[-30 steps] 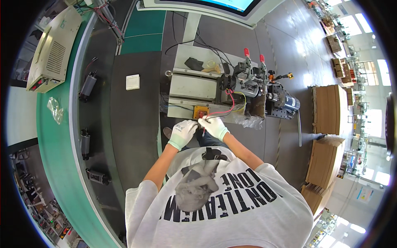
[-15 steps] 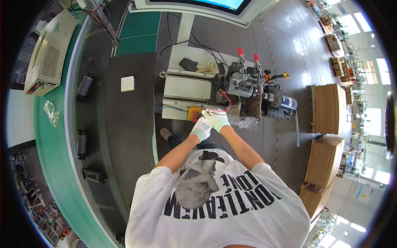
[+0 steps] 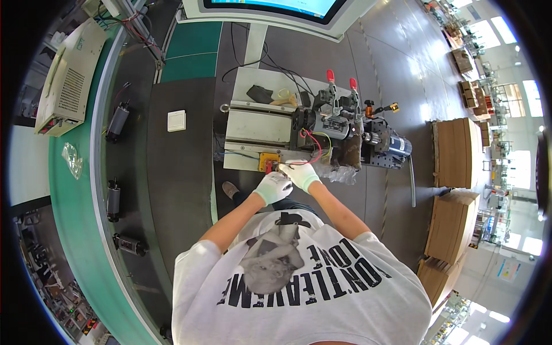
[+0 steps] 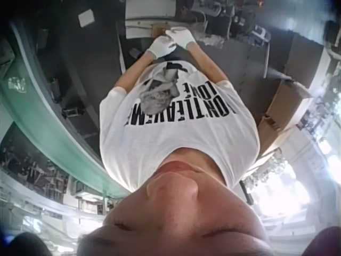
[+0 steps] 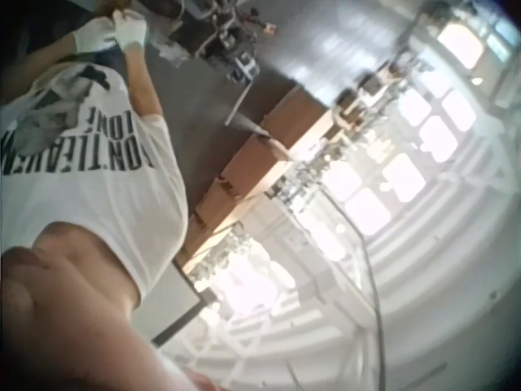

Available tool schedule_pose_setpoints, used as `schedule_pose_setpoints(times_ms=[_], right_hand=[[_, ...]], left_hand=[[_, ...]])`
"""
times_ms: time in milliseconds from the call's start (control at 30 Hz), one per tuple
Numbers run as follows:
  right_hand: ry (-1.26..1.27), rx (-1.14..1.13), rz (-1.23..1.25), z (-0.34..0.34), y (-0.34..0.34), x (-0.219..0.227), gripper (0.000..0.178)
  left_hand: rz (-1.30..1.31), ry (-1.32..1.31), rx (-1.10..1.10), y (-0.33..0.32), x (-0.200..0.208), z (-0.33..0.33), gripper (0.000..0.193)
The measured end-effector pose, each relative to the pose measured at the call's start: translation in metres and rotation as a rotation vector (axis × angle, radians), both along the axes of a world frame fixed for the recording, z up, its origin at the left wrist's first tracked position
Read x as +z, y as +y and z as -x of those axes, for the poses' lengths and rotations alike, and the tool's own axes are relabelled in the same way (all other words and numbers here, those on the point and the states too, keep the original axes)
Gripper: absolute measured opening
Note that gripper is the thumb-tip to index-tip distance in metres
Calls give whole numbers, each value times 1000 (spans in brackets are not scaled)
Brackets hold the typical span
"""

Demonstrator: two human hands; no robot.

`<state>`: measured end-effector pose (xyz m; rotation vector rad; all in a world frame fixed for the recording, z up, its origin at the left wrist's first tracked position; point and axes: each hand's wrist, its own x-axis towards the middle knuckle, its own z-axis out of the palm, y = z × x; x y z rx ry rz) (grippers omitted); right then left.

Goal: Assembling and testing electronic components on a production line.

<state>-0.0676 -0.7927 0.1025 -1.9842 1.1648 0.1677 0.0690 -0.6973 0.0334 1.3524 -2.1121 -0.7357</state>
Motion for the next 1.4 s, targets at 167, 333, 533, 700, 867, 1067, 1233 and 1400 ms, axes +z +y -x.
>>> schedule_pose_setpoints(times_ms=[167, 333, 533, 700, 867, 1067, 1233, 1400], right_hand=[[-383, -508, -477, 2, 29, 30, 33], [-147, -204, -92, -6, 29, 39, 45], [-106, -145, -117, -16, 34, 26, 47], [-14, -122, 25, -23, 32, 13, 44], [14, 103, 660, -22, 15, -23, 22], [111, -99, 320, -38, 8, -19, 39], [68, -91, 386, -39, 12, -8, 42], [139, -149, 335, -44, 9, -12, 42]], left_hand=[[-520, 216, 511, 22, 66, -23, 26], [-191, 249, 437, 36, 52, -38, 19], [-184, 141, 280, 37, 48, -37, 20], [-137, 278, 426, 36, 34, -25, 14], [-79, 387, 1018, -19, -30, 3, 27], [-166, 291, 1123, -40, -69, 9, 29], [-48, 256, 1042, -40, -70, -2, 33], [-91, 293, 1047, -37, -57, 0, 31]])
